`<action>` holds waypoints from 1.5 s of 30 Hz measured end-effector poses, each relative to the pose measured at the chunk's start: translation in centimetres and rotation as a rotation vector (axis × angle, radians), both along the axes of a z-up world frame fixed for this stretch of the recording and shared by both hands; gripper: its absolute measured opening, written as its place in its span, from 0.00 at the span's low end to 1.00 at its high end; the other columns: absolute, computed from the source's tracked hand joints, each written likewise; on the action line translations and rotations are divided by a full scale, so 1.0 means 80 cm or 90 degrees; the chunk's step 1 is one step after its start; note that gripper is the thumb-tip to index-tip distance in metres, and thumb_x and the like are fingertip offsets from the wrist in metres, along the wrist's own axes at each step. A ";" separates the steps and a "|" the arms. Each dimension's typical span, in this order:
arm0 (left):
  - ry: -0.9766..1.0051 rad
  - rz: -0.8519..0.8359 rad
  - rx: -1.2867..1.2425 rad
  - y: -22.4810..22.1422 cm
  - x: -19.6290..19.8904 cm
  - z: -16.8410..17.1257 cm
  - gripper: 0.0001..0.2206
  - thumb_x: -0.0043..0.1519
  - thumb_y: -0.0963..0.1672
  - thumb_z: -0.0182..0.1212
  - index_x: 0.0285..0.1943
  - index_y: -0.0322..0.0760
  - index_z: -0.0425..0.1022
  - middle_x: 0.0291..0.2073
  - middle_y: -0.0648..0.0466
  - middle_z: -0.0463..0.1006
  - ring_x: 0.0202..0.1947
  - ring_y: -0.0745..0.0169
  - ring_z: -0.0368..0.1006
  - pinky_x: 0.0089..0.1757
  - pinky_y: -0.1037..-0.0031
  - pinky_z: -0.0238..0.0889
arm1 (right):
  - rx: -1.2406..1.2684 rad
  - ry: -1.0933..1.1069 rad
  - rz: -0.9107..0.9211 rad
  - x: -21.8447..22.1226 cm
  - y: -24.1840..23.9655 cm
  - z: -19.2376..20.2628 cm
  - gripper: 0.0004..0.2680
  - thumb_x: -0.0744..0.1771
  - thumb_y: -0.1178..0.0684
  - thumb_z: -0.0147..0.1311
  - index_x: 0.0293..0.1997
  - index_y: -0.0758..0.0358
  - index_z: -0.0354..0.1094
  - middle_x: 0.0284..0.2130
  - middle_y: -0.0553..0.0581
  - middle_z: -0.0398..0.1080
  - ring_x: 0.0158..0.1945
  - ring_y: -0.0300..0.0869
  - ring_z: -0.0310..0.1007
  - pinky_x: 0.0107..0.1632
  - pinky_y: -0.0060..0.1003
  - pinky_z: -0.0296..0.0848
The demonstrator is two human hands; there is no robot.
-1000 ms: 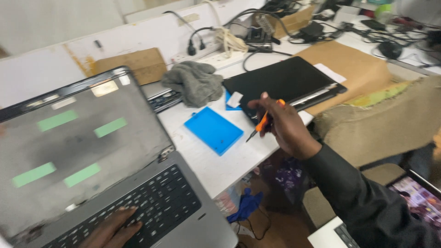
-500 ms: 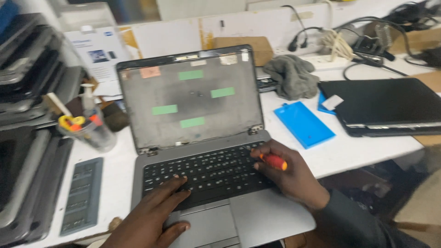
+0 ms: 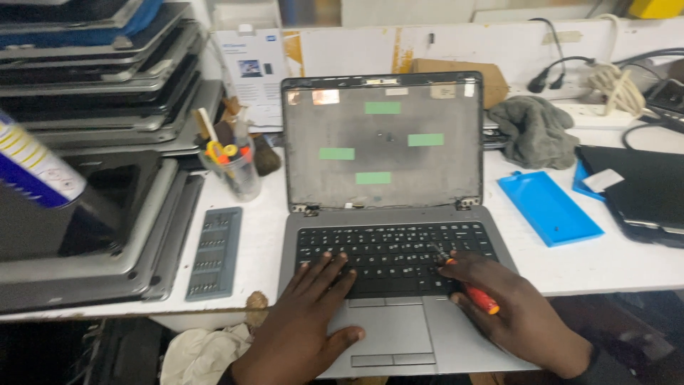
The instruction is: Disassembling a laptop to remove the screen and internal components like RAM and storage using a screwdriver.
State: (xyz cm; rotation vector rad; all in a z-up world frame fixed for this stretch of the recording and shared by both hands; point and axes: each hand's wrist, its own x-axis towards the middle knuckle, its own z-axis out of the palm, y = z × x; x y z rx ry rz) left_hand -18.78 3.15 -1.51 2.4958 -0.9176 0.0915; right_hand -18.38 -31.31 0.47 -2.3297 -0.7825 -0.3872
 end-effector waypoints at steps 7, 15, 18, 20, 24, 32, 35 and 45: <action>-0.046 -0.053 -0.042 0.016 -0.017 0.017 0.39 0.62 0.57 0.66 0.75 0.30 0.60 0.78 0.38 0.52 0.78 0.36 0.41 0.68 0.49 0.35 | -0.065 0.093 -0.039 -0.012 -0.001 0.008 0.18 0.64 0.49 0.60 0.62 0.50 0.70 0.61 0.52 0.74 0.72 0.46 0.65 0.68 0.43 0.63; -0.089 -0.008 -0.051 0.007 -0.027 -0.001 0.37 0.65 0.59 0.58 0.75 0.31 0.61 0.77 0.39 0.55 0.77 0.37 0.46 0.68 0.49 0.37 | -0.055 0.121 -0.148 -0.039 -0.010 -0.023 0.22 0.62 0.50 0.63 0.64 0.47 0.69 0.65 0.50 0.70 0.75 0.41 0.59 0.74 0.43 0.52; -0.090 0.004 -0.058 -0.002 -0.029 -0.009 0.37 0.64 0.59 0.58 0.75 0.31 0.62 0.77 0.39 0.54 0.76 0.37 0.46 0.68 0.49 0.36 | -0.008 0.170 -0.188 -0.044 -0.006 -0.005 0.23 0.60 0.52 0.65 0.64 0.46 0.70 0.67 0.46 0.69 0.74 0.38 0.60 0.75 0.40 0.51; -0.104 0.011 -0.066 -0.005 -0.031 -0.015 0.37 0.64 0.59 0.57 0.74 0.30 0.62 0.77 0.38 0.54 0.76 0.36 0.47 0.68 0.48 0.36 | 0.019 0.212 -0.232 -0.045 -0.001 0.002 0.24 0.59 0.55 0.67 0.63 0.44 0.72 0.67 0.40 0.69 0.73 0.35 0.61 0.75 0.37 0.51; -0.111 0.013 -0.064 -0.005 -0.032 -0.014 0.37 0.66 0.61 0.51 0.74 0.30 0.62 0.77 0.38 0.54 0.76 0.36 0.46 0.68 0.49 0.36 | 0.011 0.208 -0.253 -0.038 -0.005 -0.007 0.23 0.59 0.53 0.67 0.62 0.43 0.72 0.66 0.42 0.70 0.72 0.34 0.62 0.77 0.38 0.51; -0.113 0.018 -0.084 -0.005 -0.031 -0.014 0.38 0.66 0.61 0.51 0.73 0.29 0.63 0.76 0.38 0.57 0.76 0.36 0.50 0.68 0.48 0.38 | 0.013 0.237 -0.289 -0.037 -0.004 -0.006 0.25 0.58 0.54 0.69 0.62 0.39 0.72 0.67 0.39 0.69 0.74 0.37 0.58 0.77 0.40 0.49; -0.121 0.020 -0.085 -0.006 -0.029 -0.017 0.37 0.66 0.61 0.51 0.73 0.29 0.64 0.76 0.39 0.58 0.75 0.36 0.51 0.67 0.49 0.40 | 0.006 0.331 -0.352 -0.035 -0.005 -0.003 0.25 0.59 0.54 0.70 0.62 0.34 0.72 0.69 0.35 0.66 0.79 0.39 0.50 0.78 0.42 0.50; -0.151 0.021 -0.101 -0.005 -0.026 -0.026 0.39 0.65 0.63 0.50 0.71 0.29 0.67 0.75 0.40 0.60 0.75 0.37 0.53 0.67 0.48 0.42 | 0.017 0.268 -0.298 -0.031 -0.012 -0.014 0.25 0.58 0.53 0.70 0.62 0.39 0.72 0.66 0.39 0.71 0.74 0.35 0.59 0.78 0.39 0.49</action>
